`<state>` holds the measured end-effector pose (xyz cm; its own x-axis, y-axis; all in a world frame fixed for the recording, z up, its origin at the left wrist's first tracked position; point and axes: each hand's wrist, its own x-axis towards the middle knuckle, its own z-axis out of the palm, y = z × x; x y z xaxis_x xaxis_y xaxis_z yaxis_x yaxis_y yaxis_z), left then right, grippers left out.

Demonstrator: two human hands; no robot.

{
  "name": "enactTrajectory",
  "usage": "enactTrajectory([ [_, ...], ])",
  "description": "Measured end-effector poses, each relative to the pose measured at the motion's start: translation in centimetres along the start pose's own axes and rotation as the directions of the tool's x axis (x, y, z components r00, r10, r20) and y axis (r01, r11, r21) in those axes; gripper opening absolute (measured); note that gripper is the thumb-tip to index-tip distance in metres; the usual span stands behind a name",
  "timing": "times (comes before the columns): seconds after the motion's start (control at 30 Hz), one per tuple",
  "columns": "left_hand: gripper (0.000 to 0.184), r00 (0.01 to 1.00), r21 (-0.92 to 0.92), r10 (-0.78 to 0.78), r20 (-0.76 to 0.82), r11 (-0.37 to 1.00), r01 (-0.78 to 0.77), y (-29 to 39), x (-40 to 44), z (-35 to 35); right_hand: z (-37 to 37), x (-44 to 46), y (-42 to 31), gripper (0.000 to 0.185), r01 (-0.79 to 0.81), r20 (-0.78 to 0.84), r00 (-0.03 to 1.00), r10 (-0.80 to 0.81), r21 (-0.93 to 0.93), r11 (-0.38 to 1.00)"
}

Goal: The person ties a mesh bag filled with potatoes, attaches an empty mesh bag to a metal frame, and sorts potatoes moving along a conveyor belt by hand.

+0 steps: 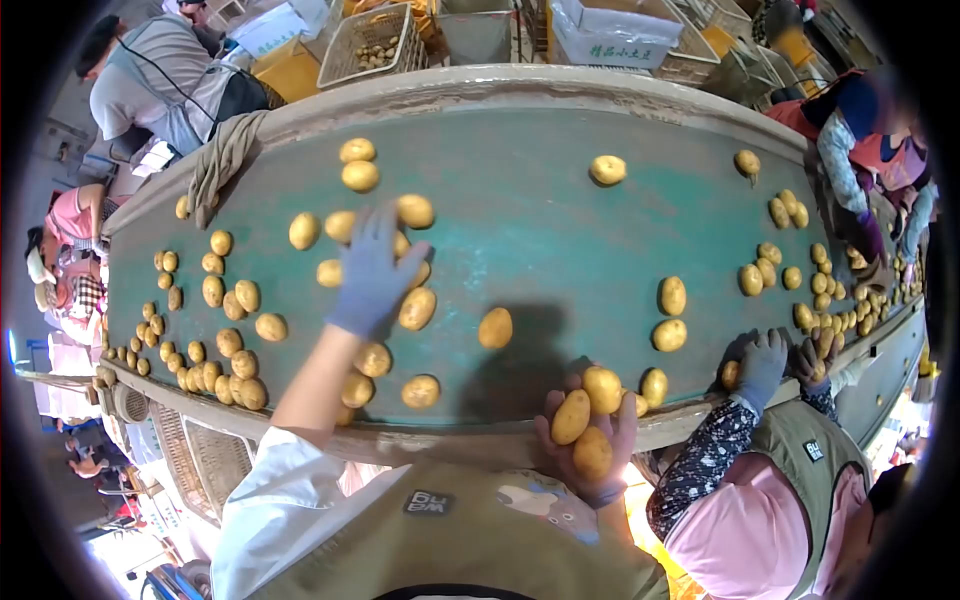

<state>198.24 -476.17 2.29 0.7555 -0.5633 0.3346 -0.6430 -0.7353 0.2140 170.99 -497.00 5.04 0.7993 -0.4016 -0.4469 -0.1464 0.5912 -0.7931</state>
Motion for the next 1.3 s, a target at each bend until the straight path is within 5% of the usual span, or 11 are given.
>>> enactTrajectory([
  [0.23,0.053,0.953,-0.917,-0.221,0.209,0.293,0.270,3.4,-1.3,-2.0,-2.3,-0.2,0.2,0.052,0.009,0.023,1.000,-0.009,0.007,1.000],
  [0.37,0.055,0.904,-0.260,-0.269,0.331,0.895,0.362,0.9,-5.7,-4.3,-2.9,-0.3,0.5,0.050,0.145,0.032,0.989,-0.142,-0.306,0.941],
  [0.47,0.053,0.944,-0.127,-0.239,0.226,0.954,0.272,2.5,-7.8,-3.5,-3.3,-0.1,-0.7,0.049,0.481,0.422,0.785,-0.455,-0.876,0.018],
  [0.5,0.053,0.945,-0.147,-0.221,0.240,0.954,0.260,2.7,-8.2,-3.1,-3.1,-0.3,-1.1,0.049,0.479,0.419,0.784,-0.458,-0.877,0.019],
  [0.53,0.050,0.939,-0.139,-0.273,0.208,0.942,0.304,2.8,-8.4,-2.6,-3.4,-0.4,-0.5,0.053,0.358,0.075,0.919,-0.388,-0.575,0.736],
  [0.73,0.045,0.928,-0.755,-0.213,0.306,0.539,0.373,8.8,-6.1,-1.3,-7.2,-1.2,-2.7,0.061,0.034,-0.191,0.981,-0.017,0.087,0.996],
  [0.8,0.044,0.971,-0.687,-0.069,0.228,0.696,0.210,11.5,-4.2,-2.0,-8.2,-1.4,-3.4,0.053,0.367,0.126,0.872,-0.472,-0.807,0.463],
  [0.87,0.035,0.989,-0.571,0.069,0.128,0.821,0.016,13.4,-3.2,-1.6,-8.8,-1.6,-3.9,0.044,0.371,0.368,0.765,-0.528,-0.922,-0.105],
  [1.03,0.022,0.973,-0.491,0.031,0.228,0.867,0.087,14.4,-3.2,-1.5,-10.2,-2.3,-5.1,0.035,0.291,0.443,0.783,-0.437,-0.881,-0.372],
  [1.17,0.040,0.900,-0.358,0.162,0.406,0.934,-0.006,15.8,-7.1,-0.3,-14.1,-1.9,-2.7,0.044,0.258,0.371,0.814,-0.448,-0.921,-0.293],
  [1.3,0.046,0.835,-0.314,0.186,0.518,0.949,-0.017,18.3,-6.4,0.3,-15.1,-1.8,-3.9,0.058,0.103,-0.039,0.991,-0.124,-0.347,0.932],
])
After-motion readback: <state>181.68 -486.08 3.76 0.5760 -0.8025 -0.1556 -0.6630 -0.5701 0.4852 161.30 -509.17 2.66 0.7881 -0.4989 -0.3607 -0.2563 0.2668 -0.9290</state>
